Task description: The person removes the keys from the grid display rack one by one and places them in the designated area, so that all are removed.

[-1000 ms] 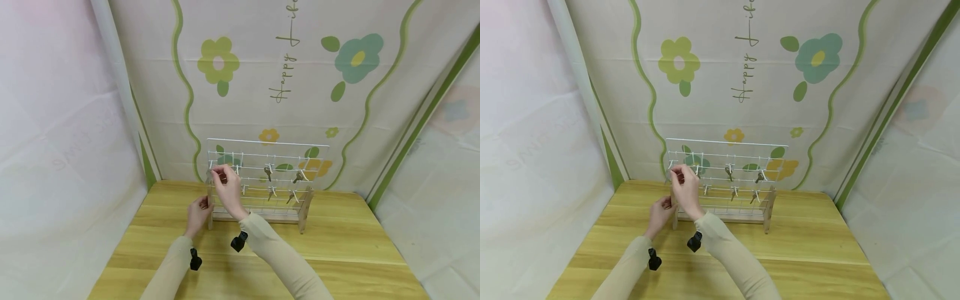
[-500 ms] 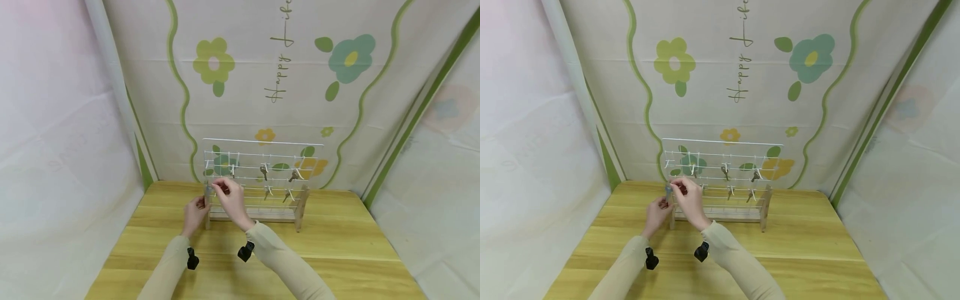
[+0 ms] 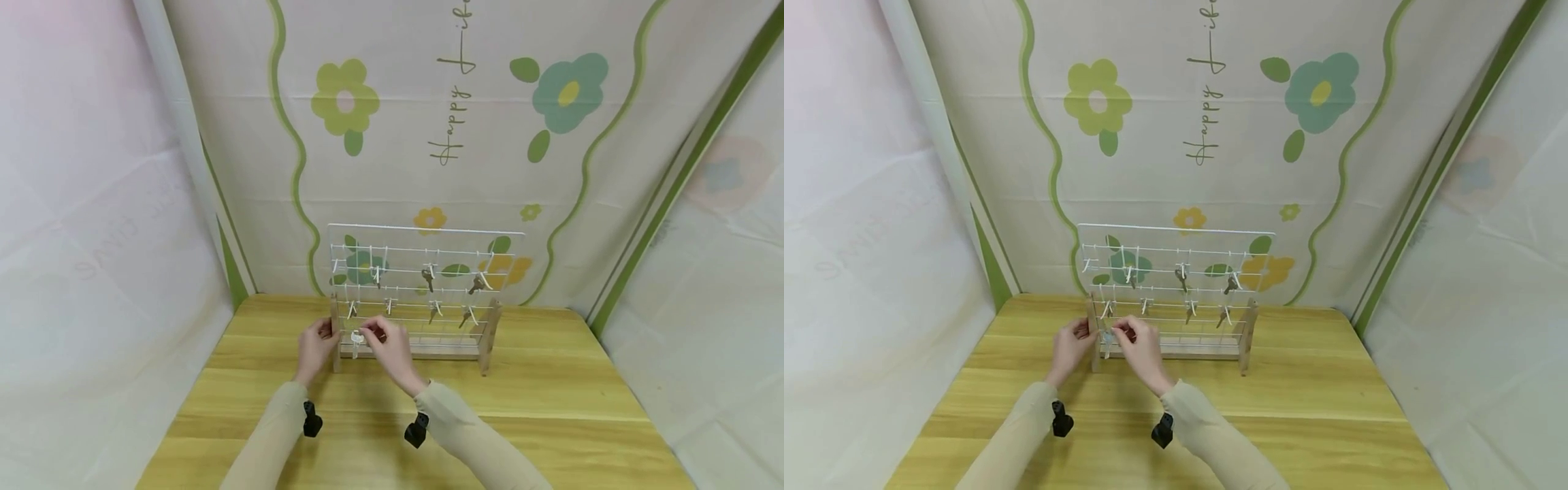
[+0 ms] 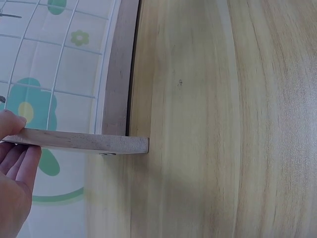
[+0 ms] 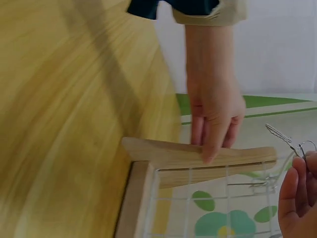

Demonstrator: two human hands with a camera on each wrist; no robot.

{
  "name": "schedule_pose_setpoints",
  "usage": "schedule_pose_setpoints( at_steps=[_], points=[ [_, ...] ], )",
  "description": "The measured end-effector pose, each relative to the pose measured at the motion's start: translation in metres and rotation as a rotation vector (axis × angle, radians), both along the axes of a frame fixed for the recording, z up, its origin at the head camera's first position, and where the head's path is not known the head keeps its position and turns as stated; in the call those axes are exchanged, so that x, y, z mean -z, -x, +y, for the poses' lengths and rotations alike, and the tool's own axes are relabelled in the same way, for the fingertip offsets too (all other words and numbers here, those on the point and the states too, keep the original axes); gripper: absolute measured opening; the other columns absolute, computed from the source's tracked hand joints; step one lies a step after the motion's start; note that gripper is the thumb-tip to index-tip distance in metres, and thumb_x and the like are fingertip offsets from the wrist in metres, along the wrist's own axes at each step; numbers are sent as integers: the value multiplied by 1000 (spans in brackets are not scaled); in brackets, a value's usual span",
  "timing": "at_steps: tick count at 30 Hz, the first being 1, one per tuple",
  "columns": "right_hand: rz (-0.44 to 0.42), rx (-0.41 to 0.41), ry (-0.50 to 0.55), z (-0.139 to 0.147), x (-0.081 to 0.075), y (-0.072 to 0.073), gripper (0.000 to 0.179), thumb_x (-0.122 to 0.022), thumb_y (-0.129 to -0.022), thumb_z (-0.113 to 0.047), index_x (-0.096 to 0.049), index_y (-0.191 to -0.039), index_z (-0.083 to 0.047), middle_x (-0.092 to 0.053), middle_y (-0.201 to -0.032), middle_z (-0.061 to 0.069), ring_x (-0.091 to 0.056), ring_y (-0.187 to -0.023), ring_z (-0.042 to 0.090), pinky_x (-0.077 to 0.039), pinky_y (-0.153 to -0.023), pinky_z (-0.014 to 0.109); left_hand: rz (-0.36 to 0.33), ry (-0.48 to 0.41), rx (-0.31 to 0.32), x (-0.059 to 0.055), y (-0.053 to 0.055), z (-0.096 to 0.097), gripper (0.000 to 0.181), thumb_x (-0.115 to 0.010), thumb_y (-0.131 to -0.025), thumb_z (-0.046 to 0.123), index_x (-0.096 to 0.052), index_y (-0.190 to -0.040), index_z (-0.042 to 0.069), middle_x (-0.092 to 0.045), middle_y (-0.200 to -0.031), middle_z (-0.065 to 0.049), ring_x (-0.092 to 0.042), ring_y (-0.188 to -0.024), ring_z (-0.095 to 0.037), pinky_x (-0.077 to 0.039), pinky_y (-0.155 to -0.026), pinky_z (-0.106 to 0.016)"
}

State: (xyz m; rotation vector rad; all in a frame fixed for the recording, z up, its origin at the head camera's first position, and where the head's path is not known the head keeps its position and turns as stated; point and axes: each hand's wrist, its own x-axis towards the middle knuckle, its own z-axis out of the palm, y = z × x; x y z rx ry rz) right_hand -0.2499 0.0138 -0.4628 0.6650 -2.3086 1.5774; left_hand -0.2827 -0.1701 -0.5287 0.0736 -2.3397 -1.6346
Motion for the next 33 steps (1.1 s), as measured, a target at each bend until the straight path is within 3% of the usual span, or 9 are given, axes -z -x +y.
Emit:
schedule_pose_setpoints(
  at_steps=[4, 13, 22, 26, 33],
  points=[
    [-34, -8, -30, 5, 18, -1, 9, -67, -93, -8, -72, -95, 0, -74, -84, 15, -66, -67, 22, -52, -56, 13, -13, -2, 5, 0, 0, 0, 37, -71, -87, 1, -62, -121, -9, -67, -119, -30, -68, -110, -41, -61, -92, -41],
    [-85, -34, -174, 14, 58, -1, 8, -67, -93, -8, -73, -93, -4, -73, -78, 9, -56, -58, 0, -49, -51, 13, -17, -2, 6, 1, 2, -1, 36, -71, -88, 2, -63, -121, -9, -67, -118, -29, -68, -110, -40, -62, -91, -40],
    [-175, -49, -241, 16, 90, -1, 7, -68, -92, -8, -72, -92, -2, -72, -79, 9, -52, -59, -2, -47, -51, 13, -5, -17, 19, 3, 1, -1, 36, -70, -88, -1, -61, -121, -11, -66, -119, -32, -67, -110, -42, -62, -91, -38],
    [-227, -68, -266, 15, 101, 0, 7, -68, -92, -9, -72, -93, -3, -73, -82, 8, -52, -62, -3, -48, -53, 13, -5, -15, 17, 3, 1, -1, 35, -70, -88, -1, -62, -120, -11, -67, -118, -30, -68, -109, -41, -62, -91, -39],
    [-218, -91, -308, 13, 111, 1, 6, -69, -90, -6, -74, -88, -3, -74, -80, 9, -52, -62, -3, -47, -53, 13, 12, 2, 7, 4, 3, -1, 35, -71, -87, 0, -63, -119, -10, -68, -117, -29, -68, -108, -40, -62, -90, -39]
  ],
)
